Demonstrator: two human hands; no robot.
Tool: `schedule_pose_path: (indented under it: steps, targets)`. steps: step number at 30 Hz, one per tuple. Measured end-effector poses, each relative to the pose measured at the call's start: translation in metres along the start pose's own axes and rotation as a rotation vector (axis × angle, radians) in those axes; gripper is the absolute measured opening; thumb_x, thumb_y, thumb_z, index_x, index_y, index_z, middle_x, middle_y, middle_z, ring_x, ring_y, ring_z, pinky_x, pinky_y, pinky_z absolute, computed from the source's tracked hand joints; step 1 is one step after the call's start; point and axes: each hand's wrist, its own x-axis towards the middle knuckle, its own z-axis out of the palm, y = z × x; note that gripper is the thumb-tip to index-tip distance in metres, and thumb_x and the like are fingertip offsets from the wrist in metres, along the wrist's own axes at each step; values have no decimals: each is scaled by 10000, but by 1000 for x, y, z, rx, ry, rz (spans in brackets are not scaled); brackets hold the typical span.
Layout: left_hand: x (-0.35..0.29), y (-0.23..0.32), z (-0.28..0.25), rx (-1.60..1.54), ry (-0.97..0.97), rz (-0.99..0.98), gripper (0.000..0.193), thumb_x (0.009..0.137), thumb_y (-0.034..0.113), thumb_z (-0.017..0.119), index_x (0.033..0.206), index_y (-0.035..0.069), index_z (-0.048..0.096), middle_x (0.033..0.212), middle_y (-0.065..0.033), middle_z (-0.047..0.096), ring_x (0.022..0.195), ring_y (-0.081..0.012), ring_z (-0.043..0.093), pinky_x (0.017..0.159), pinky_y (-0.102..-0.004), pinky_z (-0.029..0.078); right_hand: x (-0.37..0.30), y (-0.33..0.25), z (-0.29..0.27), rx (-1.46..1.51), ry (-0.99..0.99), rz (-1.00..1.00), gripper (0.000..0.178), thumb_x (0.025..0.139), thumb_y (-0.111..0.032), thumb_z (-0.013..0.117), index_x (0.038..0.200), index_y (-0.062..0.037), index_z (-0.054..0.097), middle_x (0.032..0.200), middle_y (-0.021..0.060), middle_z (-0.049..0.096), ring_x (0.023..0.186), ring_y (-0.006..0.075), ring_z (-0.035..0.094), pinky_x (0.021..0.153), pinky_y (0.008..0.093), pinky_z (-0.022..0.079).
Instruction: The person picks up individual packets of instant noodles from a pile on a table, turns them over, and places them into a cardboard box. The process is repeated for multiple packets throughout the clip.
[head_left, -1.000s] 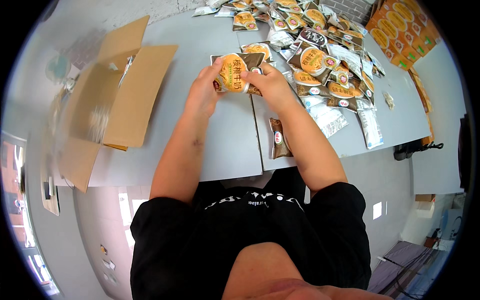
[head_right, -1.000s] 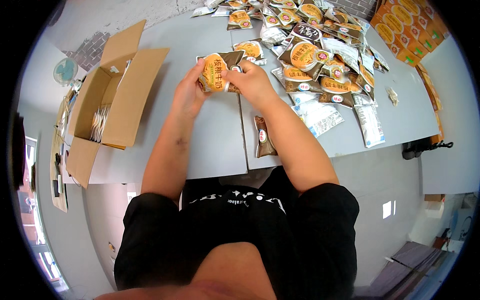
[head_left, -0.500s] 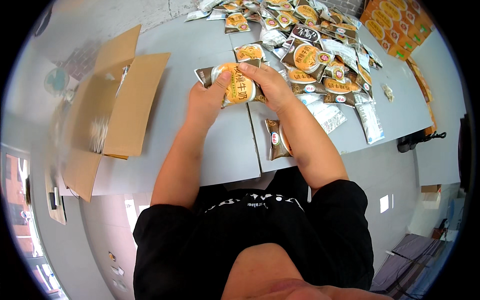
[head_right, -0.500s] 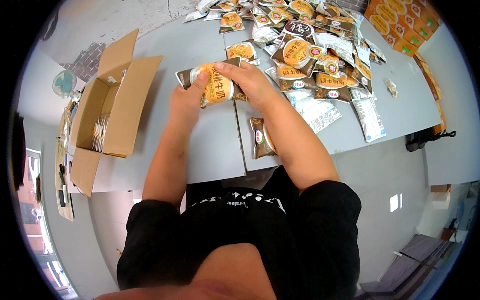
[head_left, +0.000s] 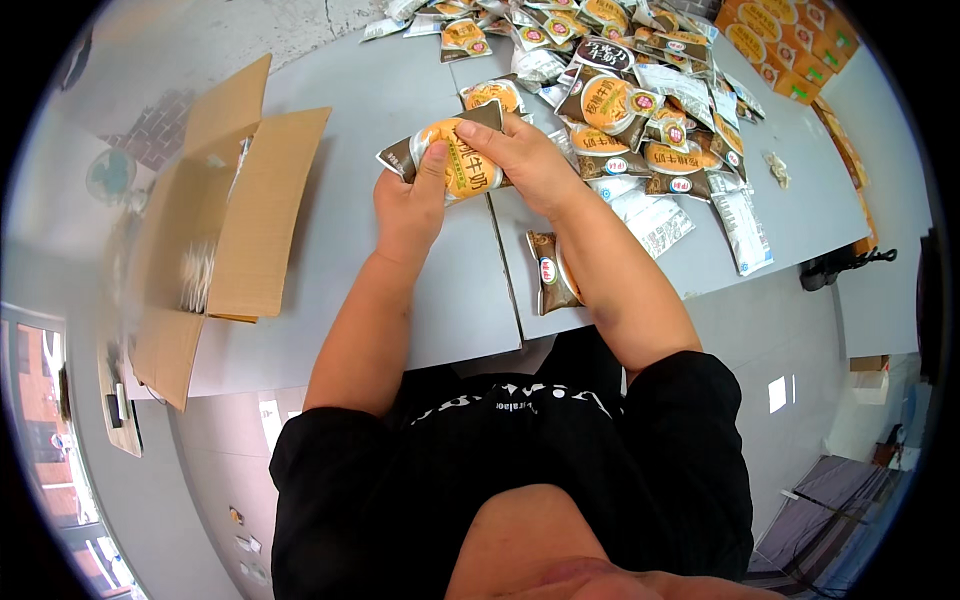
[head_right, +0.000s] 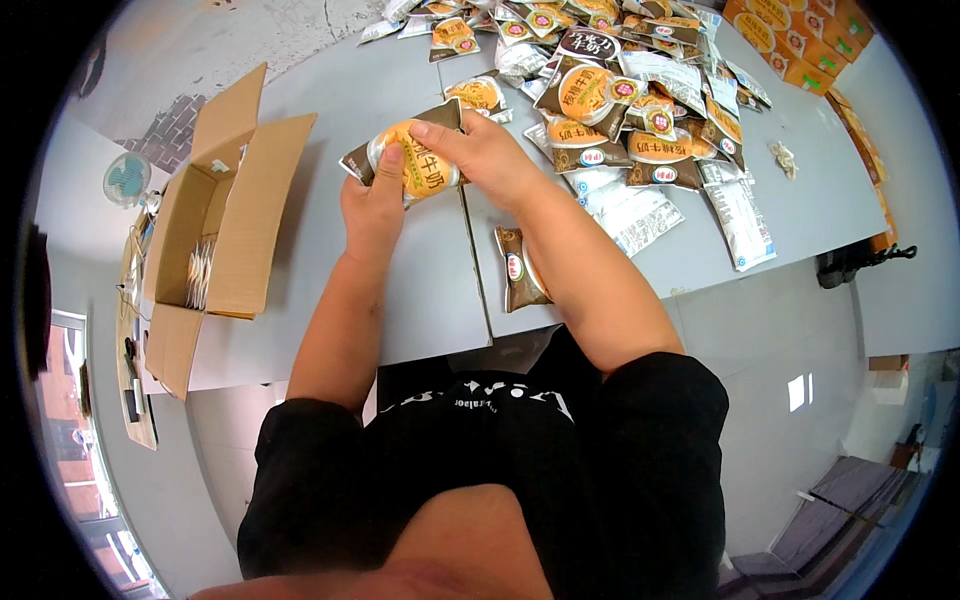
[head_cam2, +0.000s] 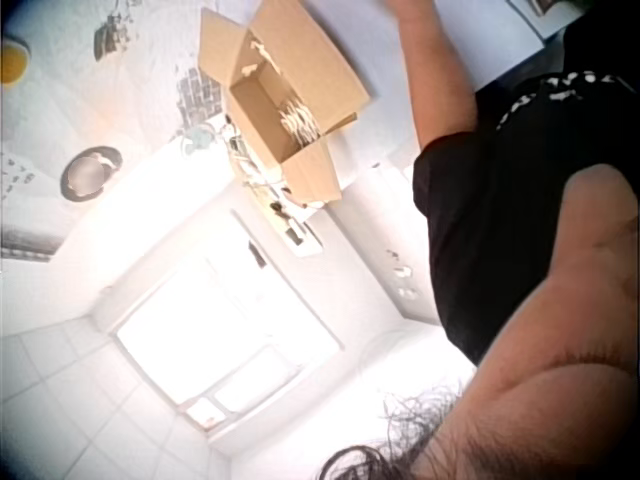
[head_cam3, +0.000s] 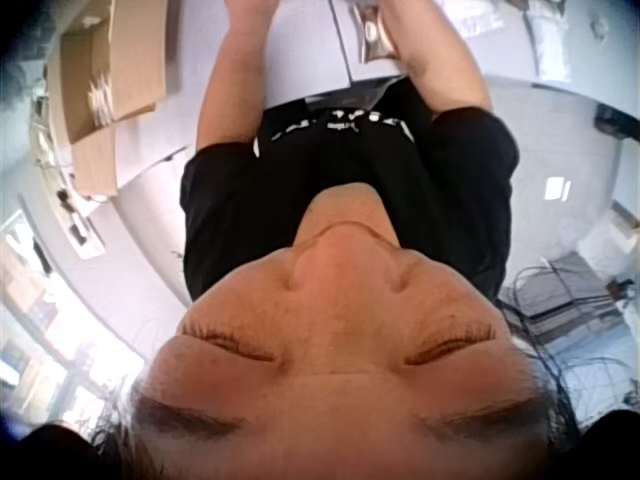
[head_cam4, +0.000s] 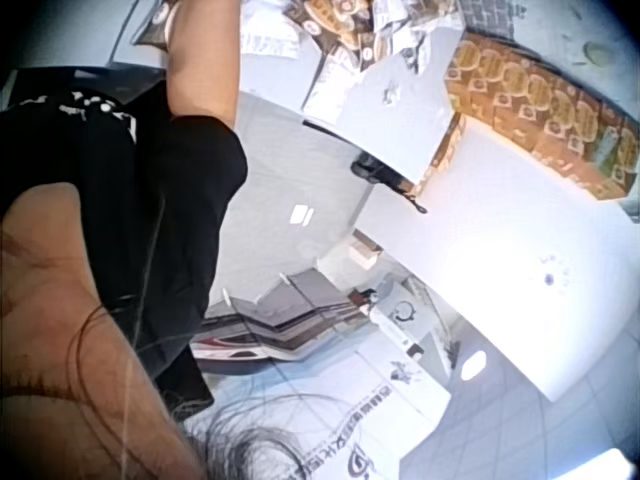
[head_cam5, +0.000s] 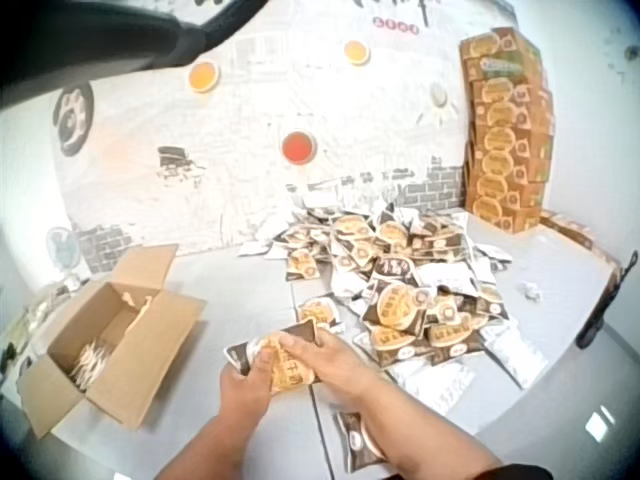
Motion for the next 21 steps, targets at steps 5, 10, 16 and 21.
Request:
schedule_pose_path:
  steps: [5, 10, 16, 21]
  targets:
    - [-7, -1, -2, 183, -92, 195, 327, 954, 303, 605, 1039, -10, 649, 923, -28, 667, 829, -88, 586, 735, -256, 488, -3, -10, -4, -26, 124, 104, 436, 916, -403, 619, 1058, 10, 619, 967, 72, 666, 821, 124, 635, 708, 274, 523]
    - [-1, -16, 0, -27, 22, 134, 355, 970, 315, 574, 1107, -11, 606, 991, -40, 649, 868, -106, 591, 739, -271, 496, 3, -5, -11, 259, 163, 168, 497, 939, -496, 541, 1023, -15, 635, 960, 58, 670, 798, 123, 638, 719, 297, 534]
    - [8, -12, -2, -415, 71, 128, 409, 989, 347, 513, 1230, 17, 505, 1103, -62, 613, 952, -142, 598, 783, -296, 503, 2, 3, -11, 311, -170, -23, 297, 960, -319, 566, 1086, -50, 574, 1029, 49, 610, 965, 134, 591, 864, 362, 513]
    - [6, -25, 7, -156, -270, 249, 518, 912, 354, 617, 1292, 35, 468, 1168, -86, 599, 1028, -182, 599, 847, -352, 503, 0, -1, -7, 214, 79, -148, 201, 924, -203, 610, 1021, -29, 586, 988, 57, 633, 933, 142, 611, 822, 306, 504]
